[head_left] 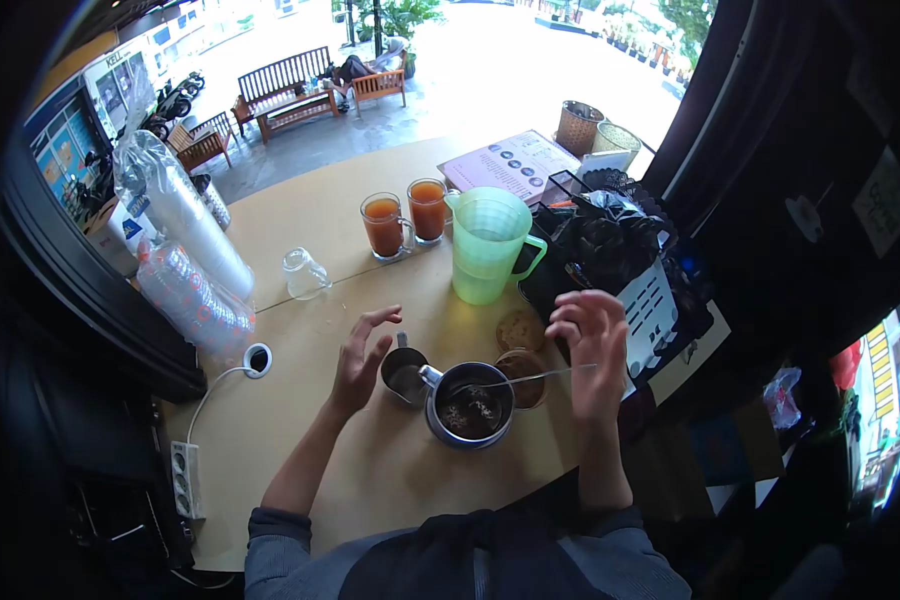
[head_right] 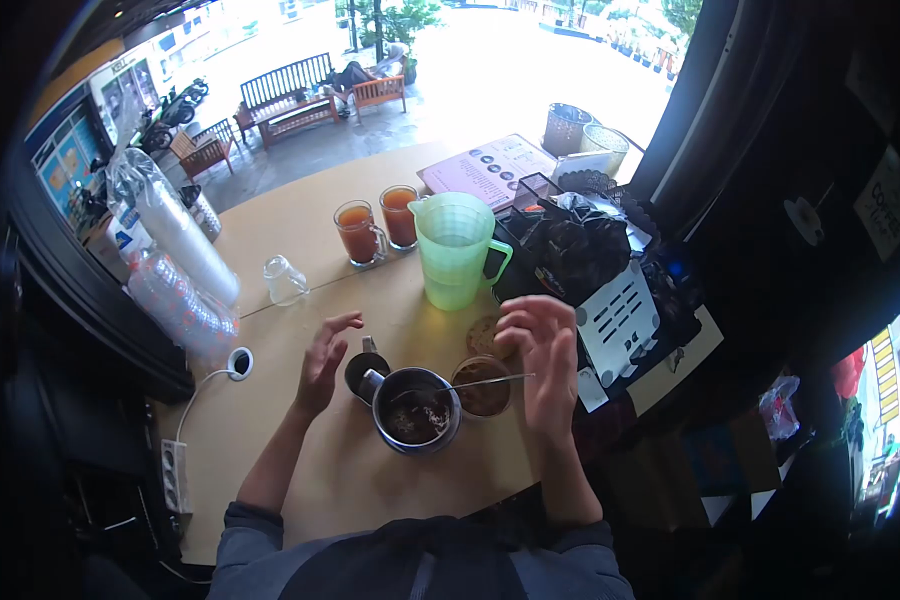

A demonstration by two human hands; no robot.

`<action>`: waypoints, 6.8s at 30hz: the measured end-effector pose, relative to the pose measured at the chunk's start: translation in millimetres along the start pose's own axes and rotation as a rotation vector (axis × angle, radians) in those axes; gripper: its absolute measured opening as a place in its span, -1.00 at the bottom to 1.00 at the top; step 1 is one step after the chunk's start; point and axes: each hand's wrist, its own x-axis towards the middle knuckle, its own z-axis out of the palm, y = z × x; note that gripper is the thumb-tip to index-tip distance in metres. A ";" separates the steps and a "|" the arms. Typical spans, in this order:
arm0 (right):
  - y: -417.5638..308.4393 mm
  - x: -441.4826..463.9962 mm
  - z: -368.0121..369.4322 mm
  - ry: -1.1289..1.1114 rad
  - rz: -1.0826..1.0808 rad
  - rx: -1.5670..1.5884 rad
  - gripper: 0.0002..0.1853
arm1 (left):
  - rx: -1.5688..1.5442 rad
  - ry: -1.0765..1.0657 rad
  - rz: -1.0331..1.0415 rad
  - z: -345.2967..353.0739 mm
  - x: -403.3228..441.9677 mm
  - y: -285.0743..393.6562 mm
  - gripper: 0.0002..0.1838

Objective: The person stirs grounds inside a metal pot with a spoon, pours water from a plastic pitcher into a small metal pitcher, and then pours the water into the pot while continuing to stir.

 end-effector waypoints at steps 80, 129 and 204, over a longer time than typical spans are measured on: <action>6.5 150.5 55.9 -0.805 0.263 -1.093 -0.31 | -0.660 0.570 -0.320 26.1 45.5 -30.8 -0.55; -5.4 144.0 56.9 -0.824 0.257 -1.161 -0.30 | -0.761 0.490 -0.399 36.9 46.7 -37.5 -0.62; -5.8 -48.6 20.8 -0.072 -0.069 0.014 -0.58 | -0.549 0.414 -0.204 -17.0 31.9 120.4 -0.53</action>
